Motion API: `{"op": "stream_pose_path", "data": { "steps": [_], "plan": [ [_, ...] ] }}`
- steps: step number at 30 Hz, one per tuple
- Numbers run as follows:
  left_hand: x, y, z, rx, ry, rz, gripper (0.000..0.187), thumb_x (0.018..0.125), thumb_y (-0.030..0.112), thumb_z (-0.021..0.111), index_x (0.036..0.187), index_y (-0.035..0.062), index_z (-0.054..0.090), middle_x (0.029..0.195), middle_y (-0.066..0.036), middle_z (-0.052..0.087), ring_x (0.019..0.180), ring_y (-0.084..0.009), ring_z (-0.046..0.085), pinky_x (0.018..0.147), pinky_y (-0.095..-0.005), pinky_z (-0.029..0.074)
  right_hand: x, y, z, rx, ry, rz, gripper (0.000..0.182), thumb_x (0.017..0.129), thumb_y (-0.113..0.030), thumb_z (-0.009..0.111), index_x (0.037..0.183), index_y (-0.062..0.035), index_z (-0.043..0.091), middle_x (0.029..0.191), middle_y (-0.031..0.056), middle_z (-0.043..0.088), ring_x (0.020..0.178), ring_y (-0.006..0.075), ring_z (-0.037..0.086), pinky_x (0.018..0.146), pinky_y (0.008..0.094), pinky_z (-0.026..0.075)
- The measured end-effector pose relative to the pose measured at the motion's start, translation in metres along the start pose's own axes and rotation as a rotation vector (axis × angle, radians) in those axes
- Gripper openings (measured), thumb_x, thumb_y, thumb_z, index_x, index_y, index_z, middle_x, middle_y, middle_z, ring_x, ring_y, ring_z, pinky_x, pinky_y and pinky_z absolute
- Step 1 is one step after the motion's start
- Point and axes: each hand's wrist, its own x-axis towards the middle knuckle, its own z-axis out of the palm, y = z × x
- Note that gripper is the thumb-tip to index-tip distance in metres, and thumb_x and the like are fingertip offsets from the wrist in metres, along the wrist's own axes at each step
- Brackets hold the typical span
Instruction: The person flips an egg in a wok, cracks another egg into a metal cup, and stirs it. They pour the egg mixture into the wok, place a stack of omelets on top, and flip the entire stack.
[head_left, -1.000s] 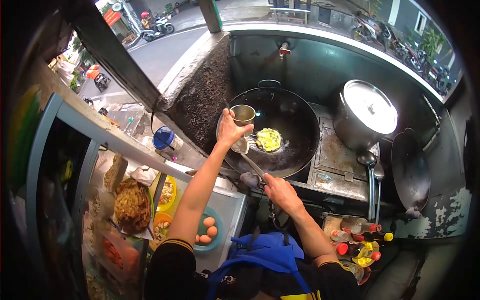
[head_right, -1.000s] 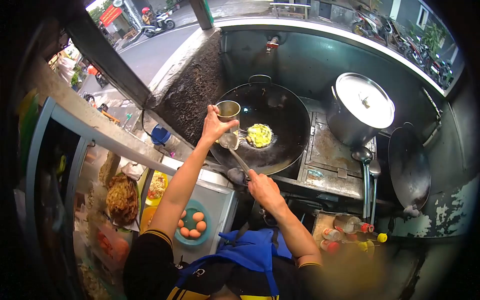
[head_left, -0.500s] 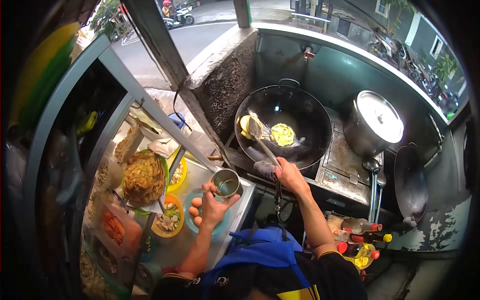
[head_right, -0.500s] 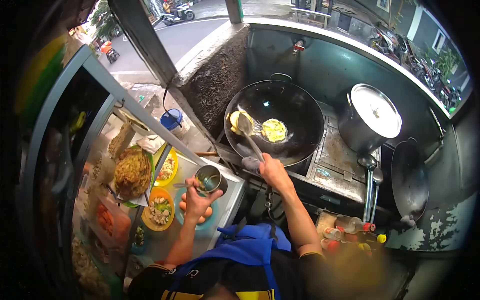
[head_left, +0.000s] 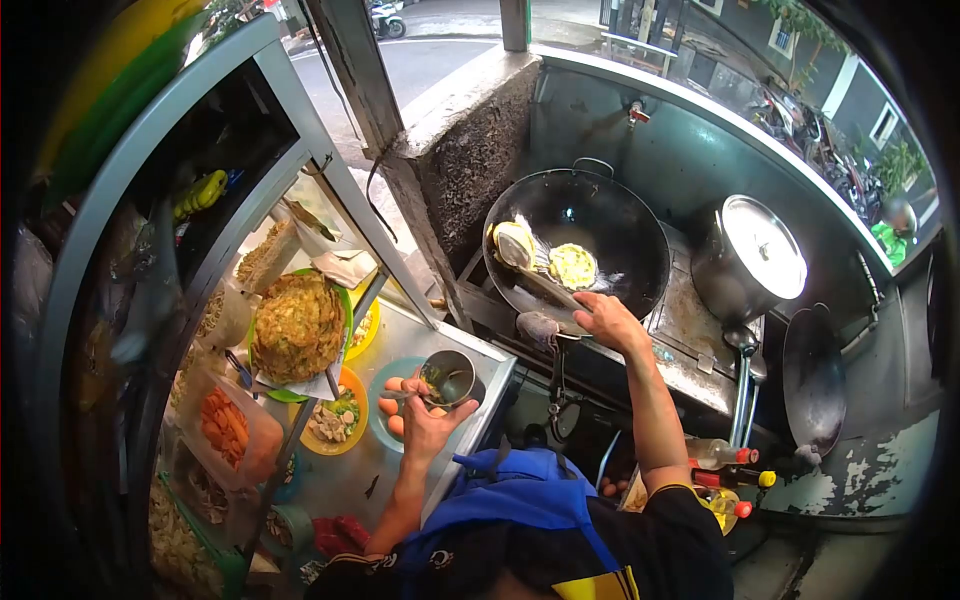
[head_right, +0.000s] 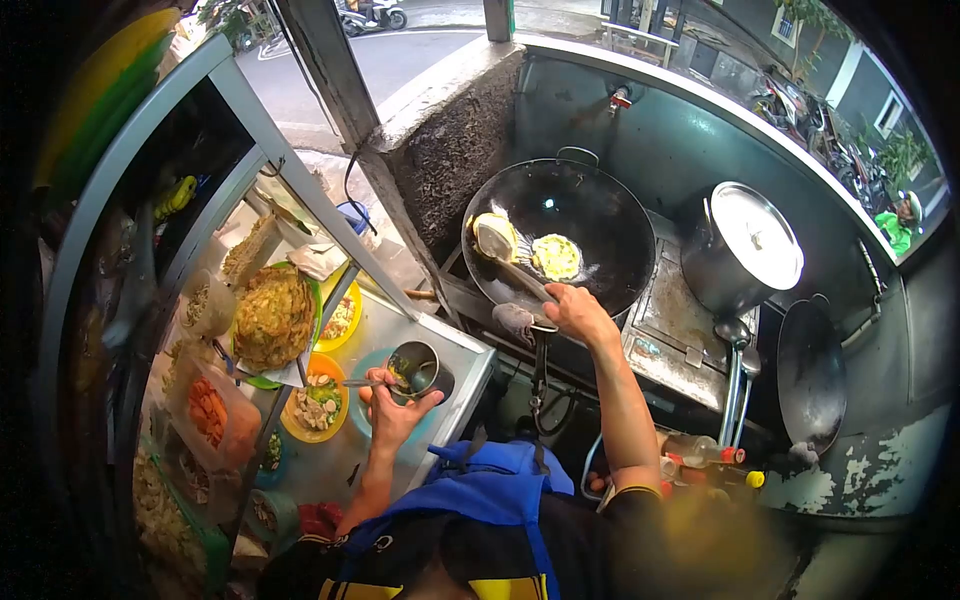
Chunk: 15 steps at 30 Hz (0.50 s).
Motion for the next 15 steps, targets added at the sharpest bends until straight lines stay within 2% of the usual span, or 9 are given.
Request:
{"op": "stream_pose_path", "data": {
  "steps": [4,5,7,14,15],
  "plan": [
    [0.003,0.009,0.0,-0.058,-0.013,-0.046,0.079,0.061,0.036,0.098,0.107,0.0067,0.04,0.109,-0.011,0.044,0.105,-0.0273,0.047,0.091,-0.0413,0.043,-0.004,-0.003,-0.016,0.022,-0.077,0.041,0.048,0.09,-0.024,0.061,0.133,-0.0022,0.059,0.124,0.0229,0.066,0.118,0.0379,0.062,0.104,0.0422,0.048],
    [0.005,0.01,0.0,-0.06,-0.013,-0.045,0.079,0.061,0.036,0.098,0.107,0.0067,0.04,0.109,-0.011,0.044,0.105,-0.0273,0.047,0.091,-0.0413,0.043,-0.004,0.005,-0.014,0.017,-0.058,-0.002,0.046,0.091,-0.024,0.061,0.132,-0.0027,0.06,0.123,0.0227,0.066,0.116,0.0384,0.062,0.102,0.0432,0.048],
    [0.008,0.009,-0.001,-0.115,0.001,0.085,0.071,0.066,0.027,0.096,0.103,0.0053,0.039,0.106,-0.015,0.054,0.097,-0.0272,0.058,0.089,-0.0392,0.047,-0.003,0.01,-0.013,0.011,-0.04,-0.044,0.044,0.091,-0.023,0.061,0.13,-0.0032,0.061,0.122,0.0226,0.066,0.115,0.0389,0.062,0.1,0.0443,0.049],
    [0.009,0.01,0.0,-0.059,-0.022,0.061,0.074,0.066,0.028,0.096,0.106,0.0059,0.037,0.106,-0.016,0.054,0.097,-0.0279,0.058,0.089,-0.0396,0.047,-0.003,0.029,-0.032,0.016,-0.113,-0.075,0.047,0.089,-0.023,0.064,0.132,-0.0028,0.061,0.122,0.0211,0.067,0.113,0.037,0.065,0.098,0.0412,0.051],
    [0.008,0.009,0.001,-0.179,-0.038,-0.014,0.074,0.066,0.028,0.096,0.106,0.0061,0.037,0.108,-0.017,0.053,0.1,-0.0288,0.057,0.09,-0.04,0.047,-0.002,0.03,-0.043,0.052,-0.154,-0.045,0.048,0.089,-0.023,0.065,0.133,-0.0033,0.061,0.121,0.0206,0.068,0.112,0.036,0.066,0.098,0.0403,0.051]
  ]
}}
